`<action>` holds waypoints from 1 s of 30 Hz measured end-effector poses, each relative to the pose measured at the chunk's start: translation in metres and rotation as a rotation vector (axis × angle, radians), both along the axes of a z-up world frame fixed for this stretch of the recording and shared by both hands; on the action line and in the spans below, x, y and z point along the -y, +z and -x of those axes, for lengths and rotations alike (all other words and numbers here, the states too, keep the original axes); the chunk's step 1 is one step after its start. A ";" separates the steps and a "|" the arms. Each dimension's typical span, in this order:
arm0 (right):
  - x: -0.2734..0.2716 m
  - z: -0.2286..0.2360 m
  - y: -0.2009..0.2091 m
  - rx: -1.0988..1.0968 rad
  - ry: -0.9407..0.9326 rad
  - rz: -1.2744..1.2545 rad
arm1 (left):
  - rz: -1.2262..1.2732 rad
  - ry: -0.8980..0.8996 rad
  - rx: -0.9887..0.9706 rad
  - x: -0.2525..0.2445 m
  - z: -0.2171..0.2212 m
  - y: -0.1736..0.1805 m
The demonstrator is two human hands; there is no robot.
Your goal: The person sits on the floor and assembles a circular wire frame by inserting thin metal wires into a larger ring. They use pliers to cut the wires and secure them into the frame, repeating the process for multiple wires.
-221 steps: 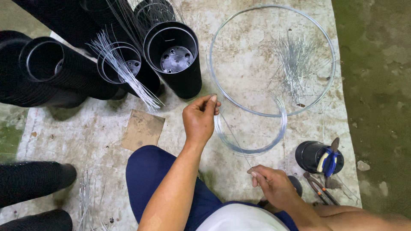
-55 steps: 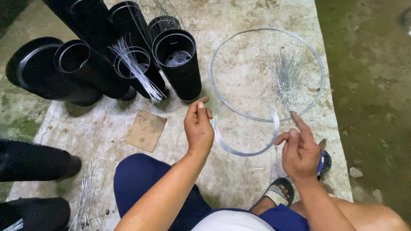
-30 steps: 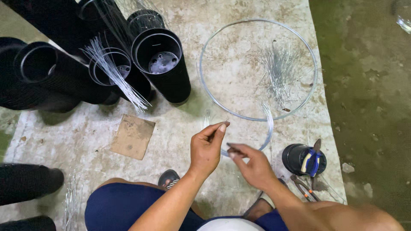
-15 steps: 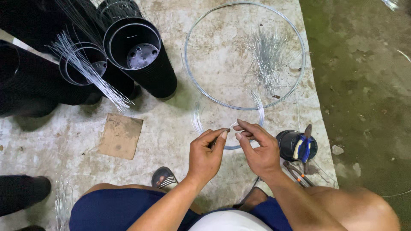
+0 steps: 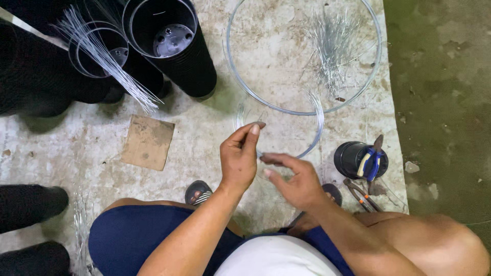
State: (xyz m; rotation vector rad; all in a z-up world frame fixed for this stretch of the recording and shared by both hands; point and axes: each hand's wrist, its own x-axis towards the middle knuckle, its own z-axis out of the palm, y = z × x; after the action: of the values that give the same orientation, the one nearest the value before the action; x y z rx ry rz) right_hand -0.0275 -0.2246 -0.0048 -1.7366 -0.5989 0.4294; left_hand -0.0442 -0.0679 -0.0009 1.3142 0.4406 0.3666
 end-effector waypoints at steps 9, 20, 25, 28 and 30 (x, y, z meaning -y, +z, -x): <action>-0.007 0.017 -0.027 -0.186 -0.114 0.145 | 0.440 -0.052 0.069 -0.008 0.003 -0.001; 0.030 -0.031 0.034 0.285 0.064 0.131 | 0.564 -0.247 0.282 -0.053 0.018 0.022; 0.051 -0.046 0.064 0.533 0.055 0.143 | 0.565 -0.231 0.359 -0.071 0.028 0.035; 0.060 -0.049 0.070 0.516 0.012 0.132 | 0.566 -0.217 0.371 -0.078 0.033 0.039; 0.065 -0.049 0.071 0.480 -0.025 0.122 | 0.556 -0.209 0.369 -0.080 0.036 0.042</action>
State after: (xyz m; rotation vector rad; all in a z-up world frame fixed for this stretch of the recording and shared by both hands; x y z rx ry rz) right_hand 0.0219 -0.2895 0.0667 -1.9760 -0.9045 0.0248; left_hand -0.0799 0.0124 0.0407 0.7197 0.0769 0.2764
